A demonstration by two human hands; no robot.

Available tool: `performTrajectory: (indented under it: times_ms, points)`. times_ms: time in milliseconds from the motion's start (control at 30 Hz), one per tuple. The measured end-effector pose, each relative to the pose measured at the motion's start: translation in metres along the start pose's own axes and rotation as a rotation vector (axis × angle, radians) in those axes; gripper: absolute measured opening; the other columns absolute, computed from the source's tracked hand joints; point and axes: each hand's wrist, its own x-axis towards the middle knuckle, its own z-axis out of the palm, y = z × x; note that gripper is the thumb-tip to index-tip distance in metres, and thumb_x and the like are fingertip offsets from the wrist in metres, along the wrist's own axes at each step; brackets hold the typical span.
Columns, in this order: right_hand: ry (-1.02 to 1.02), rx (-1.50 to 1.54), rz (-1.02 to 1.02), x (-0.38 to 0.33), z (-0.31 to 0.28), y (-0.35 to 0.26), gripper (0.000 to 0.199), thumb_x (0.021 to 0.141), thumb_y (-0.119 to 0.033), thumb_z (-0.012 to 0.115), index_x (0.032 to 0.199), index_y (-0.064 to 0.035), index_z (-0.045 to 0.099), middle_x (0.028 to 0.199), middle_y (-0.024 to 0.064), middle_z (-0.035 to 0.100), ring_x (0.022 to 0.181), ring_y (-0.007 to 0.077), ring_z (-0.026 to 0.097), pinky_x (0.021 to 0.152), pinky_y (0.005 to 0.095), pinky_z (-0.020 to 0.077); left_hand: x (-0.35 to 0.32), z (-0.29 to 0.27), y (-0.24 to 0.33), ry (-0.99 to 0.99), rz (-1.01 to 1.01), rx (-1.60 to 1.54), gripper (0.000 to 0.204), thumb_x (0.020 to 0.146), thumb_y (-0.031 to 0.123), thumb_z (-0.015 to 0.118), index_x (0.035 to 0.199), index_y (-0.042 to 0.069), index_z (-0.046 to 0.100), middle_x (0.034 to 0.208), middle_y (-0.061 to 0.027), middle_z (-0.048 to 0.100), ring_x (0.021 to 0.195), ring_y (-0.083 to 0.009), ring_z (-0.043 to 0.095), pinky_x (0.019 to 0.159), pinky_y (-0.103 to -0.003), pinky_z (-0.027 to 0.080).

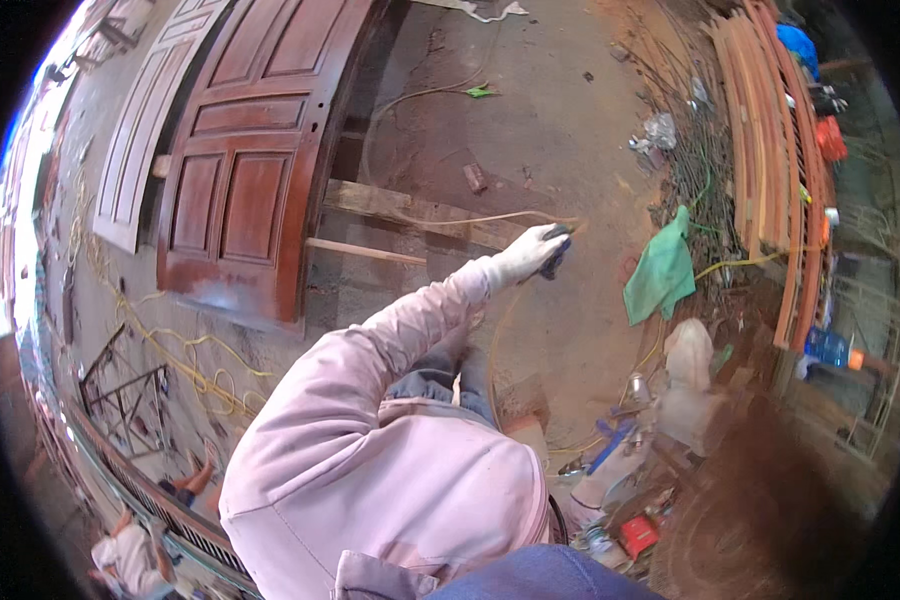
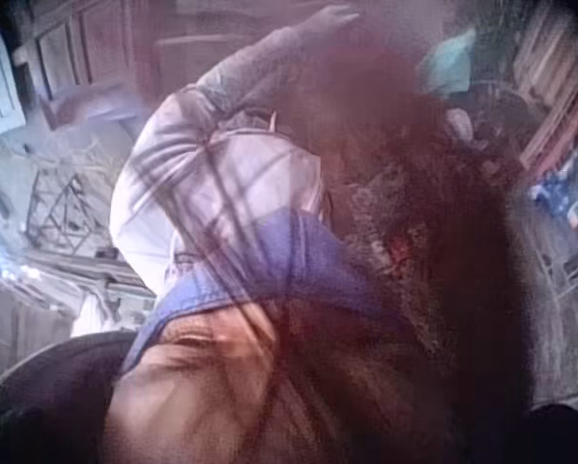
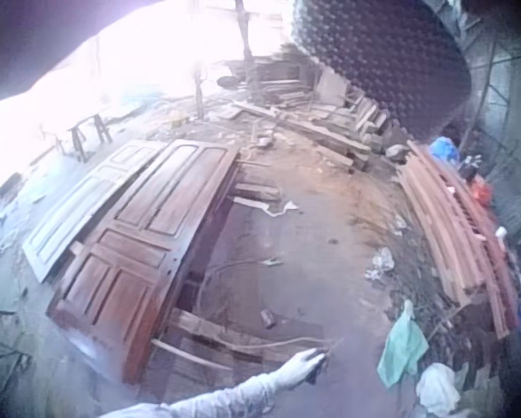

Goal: The person uses a spray gun to apply a reddish-brown finish to a wooden door, moving the gun in steady horizontal passes across the surface. The person then refills the spray gun from a yellow container and continues spraying the door.

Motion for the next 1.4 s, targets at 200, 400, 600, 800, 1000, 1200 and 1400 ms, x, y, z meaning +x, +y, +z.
performTrajectory:
  times_ms: [200, 400, 600, 800, 1000, 1200, 1400]
  points:
    - [-0.036, -0.101, -0.099, 0.138, 0.037, -0.054, 0.041, 0.096, -0.007, 0.055, 0.135, 0.0026, 0.05, 0.127, 0.0149, 0.059, 0.11, 0.0208, 0.06, 0.087, 0.0289, 0.0524, 0.048, 0.012, 0.086, 0.067, 0.026, -0.514, 0.043, 0.098, 0.024, 0.06, 0.136, 0.007, 0.049, 0.082, 0.0016, 0.057, 0.063, -0.0085, 0.054, 0.058, -0.026, 0.05]
    - [-0.218, -0.097, -0.15, 0.268, 0.111, -0.105, 0.04, 0.097, -0.008, 0.055, 0.135, 0.0018, 0.05, 0.125, 0.0144, 0.06, 0.108, 0.0204, 0.061, 0.085, 0.0287, 0.0531, 0.106, -0.029, 0.143, 0.207, 0.148, -0.495, 0.02, 0.098, 0.023, 0.057, 0.112, 0.009, 0.059, 0.084, 0.0045, 0.059, 0.07, -0.0093, 0.058, 0.062, -0.024, 0.05]
    - [-0.405, -0.157, -0.21, 0.42, 0.224, -0.158, 0.038, 0.097, -0.008, 0.054, 0.134, 0.001, 0.051, 0.123, 0.0138, 0.061, 0.105, 0.0199, 0.062, 0.083, 0.0286, 0.0538, 0.222, -0.111, 0.187, 0.516, 0.144, -0.766, 0.018, 0.097, 0.029, 0.056, 0.096, 0.012, 0.062, 0.078, 0.0015, 0.062, 0.075, -0.0167, 0.062, 0.068, -0.031, 0.051]
    - [-0.52, -0.187, -0.244, 0.582, 0.319, -0.277, 0.037, 0.098, -0.009, 0.054, 0.134, 0.0003, 0.052, 0.121, 0.0133, 0.062, 0.103, 0.0194, 0.062, 0.081, 0.0285, 0.0545, 0.31, -0.239, 0.128, 0.928, 0.096, -0.298, 0.022, 0.092, 0.021, 0.049, 0.078, 0.009, 0.061, 0.07, -0.0061, 0.062, 0.062, -0.0215, 0.06, 0.057, -0.035, 0.05]
    - [-0.503, -0.107, -0.207, 0.693, 0.398, -0.36, 0.036, 0.098, -0.009, 0.053, 0.133, -0.0005, 0.052, 0.119, 0.0127, 0.063, 0.101, 0.0189, 0.063, 0.079, 0.0283, 0.0551, 0.302, -0.259, 0.104, 1.056, -0.486, 0.858, 0.035, 0.094, 0.03, 0.043, 0.101, 0.012, 0.073, 0.087, -0.0126, 0.071, 0.084, -0.0235, 0.069, 0.076, -0.036, 0.053]
    - [-0.456, -0.043, -0.115, 0.801, 0.469, -0.398, 0.035, 0.099, -0.009, 0.053, 0.133, -0.0013, 0.053, 0.117, 0.0121, 0.064, 0.098, 0.0184, 0.064, 0.077, 0.0282, 0.0558, 0.364, -0.26, 0.171, 1.048, -0.487, 0.455, 0.037, 0.091, 0.033, 0.046, 0.106, 0.009, 0.07, 0.104, -0.0153, 0.07, 0.098, -0.0312, 0.065, 0.086, -0.04, 0.049]
    - [-0.423, 0.015, -0.093, 0.953, 0.56, -0.453, 0.034, 0.099, -0.01, 0.052, 0.133, -0.0021, 0.053, 0.115, 0.0116, 0.065, 0.096, 0.018, 0.065, 0.075, 0.028, 0.0565, 0.505, -0.239, 0.285, 1.128, -0.465, 0.911, 0.031, 0.086, 0.037, 0.065, 0.096, 0.008, 0.072, 0.095, -0.0171, 0.07, 0.09, -0.0332, 0.065, 0.078, -0.043, 0.051]
